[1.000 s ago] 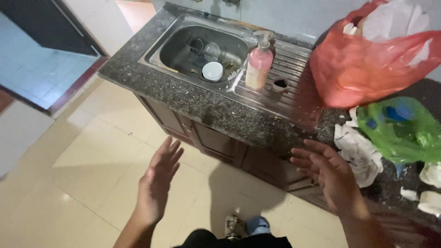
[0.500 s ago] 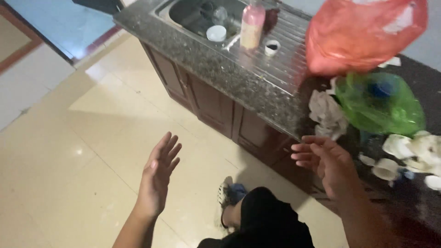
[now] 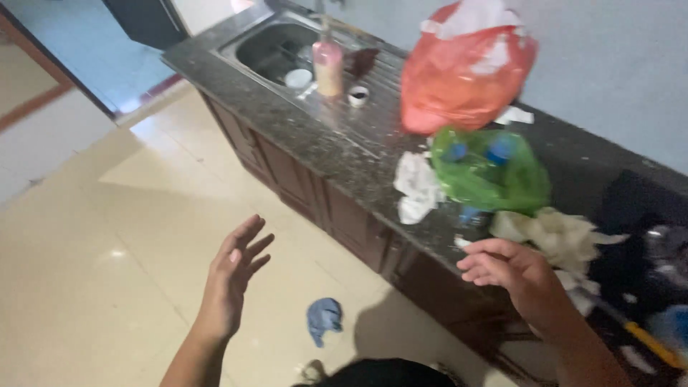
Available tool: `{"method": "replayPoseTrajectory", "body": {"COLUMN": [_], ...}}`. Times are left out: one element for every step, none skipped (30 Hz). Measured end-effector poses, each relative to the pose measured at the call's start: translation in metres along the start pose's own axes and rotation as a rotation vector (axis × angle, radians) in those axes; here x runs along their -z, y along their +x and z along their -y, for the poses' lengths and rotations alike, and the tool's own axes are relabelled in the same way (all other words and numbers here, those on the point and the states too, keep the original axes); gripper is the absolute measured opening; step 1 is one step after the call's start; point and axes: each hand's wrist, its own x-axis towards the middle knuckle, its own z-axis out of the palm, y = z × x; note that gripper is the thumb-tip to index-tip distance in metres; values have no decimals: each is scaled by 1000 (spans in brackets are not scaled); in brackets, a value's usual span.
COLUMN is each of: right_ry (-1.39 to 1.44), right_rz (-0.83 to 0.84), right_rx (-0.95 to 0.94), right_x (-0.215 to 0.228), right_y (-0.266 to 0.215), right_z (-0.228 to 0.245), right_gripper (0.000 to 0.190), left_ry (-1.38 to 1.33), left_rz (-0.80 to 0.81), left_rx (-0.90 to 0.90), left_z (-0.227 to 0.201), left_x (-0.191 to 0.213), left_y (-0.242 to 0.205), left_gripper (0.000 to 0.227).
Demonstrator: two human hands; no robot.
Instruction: Preparing a mixture by combining ingredients in a bowl, stirring them thoroughly, and using scissors to trim materials.
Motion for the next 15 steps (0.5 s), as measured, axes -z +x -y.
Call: {"method": "replayPoseTrajectory", "body": {"right_ry": [-11,-7,0,-8,-50,-92,-94,-104,-118,-125,-146,-168,-158,-221,-283], "right_rz": [-1,11,26,29,4,-21,-26,-41,-60,-70,-47,-24,-25,-23,-27], "right_rx": [-4,35,81,84,44,4,3,-34,-79,-86,-68,-50,-55,-100,-141], "right_x": [26,51,74,102,126,151,172,193,216,242,262,280,292,303,313], "right_y": [7,14,22,25,28,31,31,30,28,32,35,37,32,27,22], "right_z": [-11,-22,-33,-36,-38,-40,-41,-43,-45,-56,-66,-76,-72,-67,-60], "right_gripper": [31,29,27,27,27,28,28,31,33,33,36,39,39,41,44], "left_ry": [-9,-34,-58,-65,-34,-2,-6,19,40,32,171,310,319,442,565], "left_rz": [-2,-32,-66,-72,-23,25,30,90,154,164,200,237,241,265,292], "left_rx": [6,8,2,1,-8,-18,-18,22,68,75,77,77,79,101,117], "left_z": [7,14,19,29,34,40,44,49,55,45,34,21,16,10,2], "left_x": [-27,-53,-77,-108,-136,-165,-191,-216,-243,-270,-289,-308,-320,-331,-342], "left_y": [-2,-4,-6,-13,-17,-22,-26,-31,-36,-43,-51,-59,-63,-66,-68], "left_gripper": [84,83,82,82,85,88,88,78,69,69,69,70,70,68,68]}}
